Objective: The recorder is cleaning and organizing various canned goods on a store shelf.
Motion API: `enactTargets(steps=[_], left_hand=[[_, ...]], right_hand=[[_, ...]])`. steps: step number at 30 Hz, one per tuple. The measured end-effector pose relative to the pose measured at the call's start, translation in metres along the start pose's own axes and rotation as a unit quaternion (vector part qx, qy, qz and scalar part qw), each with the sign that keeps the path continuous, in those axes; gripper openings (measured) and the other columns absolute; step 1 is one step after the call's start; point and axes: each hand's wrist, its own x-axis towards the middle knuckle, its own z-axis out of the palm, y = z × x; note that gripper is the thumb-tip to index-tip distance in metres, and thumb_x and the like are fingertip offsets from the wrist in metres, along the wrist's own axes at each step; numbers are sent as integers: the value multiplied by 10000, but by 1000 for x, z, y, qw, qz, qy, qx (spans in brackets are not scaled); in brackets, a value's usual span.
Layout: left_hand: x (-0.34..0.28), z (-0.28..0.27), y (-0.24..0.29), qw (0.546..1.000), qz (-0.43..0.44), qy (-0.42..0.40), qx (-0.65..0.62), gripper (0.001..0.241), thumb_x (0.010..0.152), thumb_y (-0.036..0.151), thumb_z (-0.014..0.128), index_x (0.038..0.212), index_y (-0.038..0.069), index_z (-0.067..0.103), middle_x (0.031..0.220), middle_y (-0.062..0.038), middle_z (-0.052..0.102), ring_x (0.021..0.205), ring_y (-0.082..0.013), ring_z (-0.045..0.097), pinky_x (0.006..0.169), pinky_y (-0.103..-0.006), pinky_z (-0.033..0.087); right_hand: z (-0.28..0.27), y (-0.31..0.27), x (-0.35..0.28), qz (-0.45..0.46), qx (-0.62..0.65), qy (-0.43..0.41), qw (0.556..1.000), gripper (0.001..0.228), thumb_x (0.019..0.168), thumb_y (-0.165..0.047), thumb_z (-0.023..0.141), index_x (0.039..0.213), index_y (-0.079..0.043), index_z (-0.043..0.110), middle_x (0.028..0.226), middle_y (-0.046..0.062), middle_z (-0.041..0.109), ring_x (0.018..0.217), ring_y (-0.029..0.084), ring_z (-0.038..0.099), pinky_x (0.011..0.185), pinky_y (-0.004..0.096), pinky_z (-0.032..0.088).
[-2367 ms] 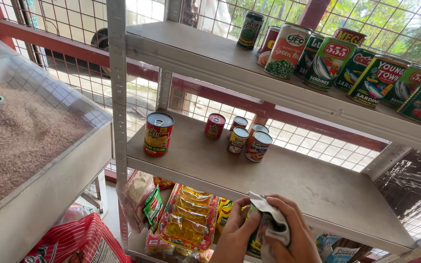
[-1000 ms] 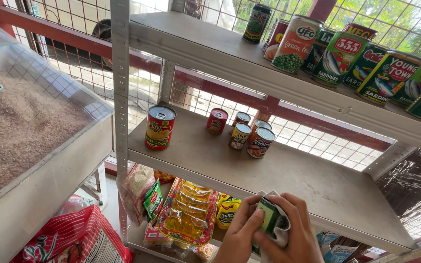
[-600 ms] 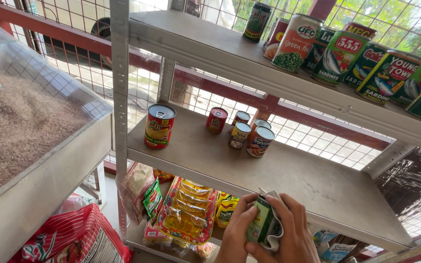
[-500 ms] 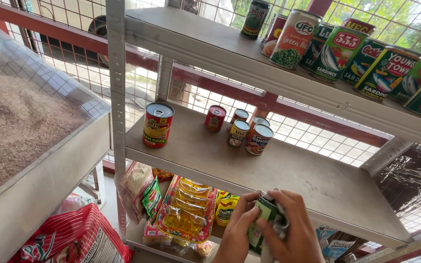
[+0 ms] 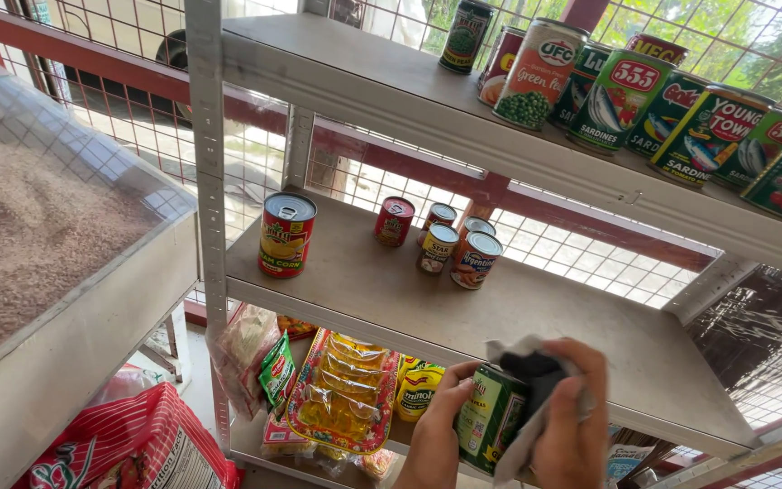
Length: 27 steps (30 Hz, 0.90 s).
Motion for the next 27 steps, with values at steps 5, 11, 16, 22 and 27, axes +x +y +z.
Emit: enactTargets(steps=[5, 11, 16, 22, 27], left_hand=[[7, -12, -12, 992, -8, -14, -127, 430, 1018, 320, 435, 1341, 75, 579, 1193, -56, 680, 1122, -127, 672, 962, -276, 525], [7, -14, 1, 984, -52, 19, -169, 528, 1005, 444, 384, 1311, 79, 611, 1155, -77, 732, 1065, -196, 694, 932, -336, 546], [2, -10, -1, 989, -14, 14, -143, 573, 1001, 532, 400, 1230, 52, 612, 1077, -120, 721, 977, -210, 712, 870, -353, 586], [4, 1, -3, 987, -46, 62, -142, 660, 977, 566, 371, 1272, 20, 596, 1069, -131, 739, 982, -214, 729, 875, -364, 611], [26, -46, -26, 993, -19, -6, -114, 604, 1030, 540, 385, 1300, 27, 556, 1158, -141, 705, 1042, -229, 704, 942, -380, 565]], right_hand=[[11, -21, -9, -237, -235, -162, 929, 565, 1029, -425, 357, 1389, -12, 495, 1458, 131, 563, 1420, 326, 462, 1187, 500, 314], [-6, -10, 4, -166, -150, -318, 921, 452, 938, -365, 655, 1295, -87, 630, 1636, 214, 411, 1569, 405, 275, 1215, 527, 255], [-1, -4, -1, 8, -138, -205, 969, 441, 908, -270, 654, 1287, -52, 600, 1406, 155, 588, 1317, 287, 592, 1053, 402, 446], [8, 15, -6, -10, -136, 49, 989, 196, 977, -99, 619, 1152, -19, 652, 1088, 133, 732, 1028, 250, 732, 886, 325, 550], [22, 6, -16, -179, -130, 80, 972, 336, 994, -210, 656, 1249, -18, 552, 1288, 177, 609, 1175, 248, 645, 1007, 393, 522]])
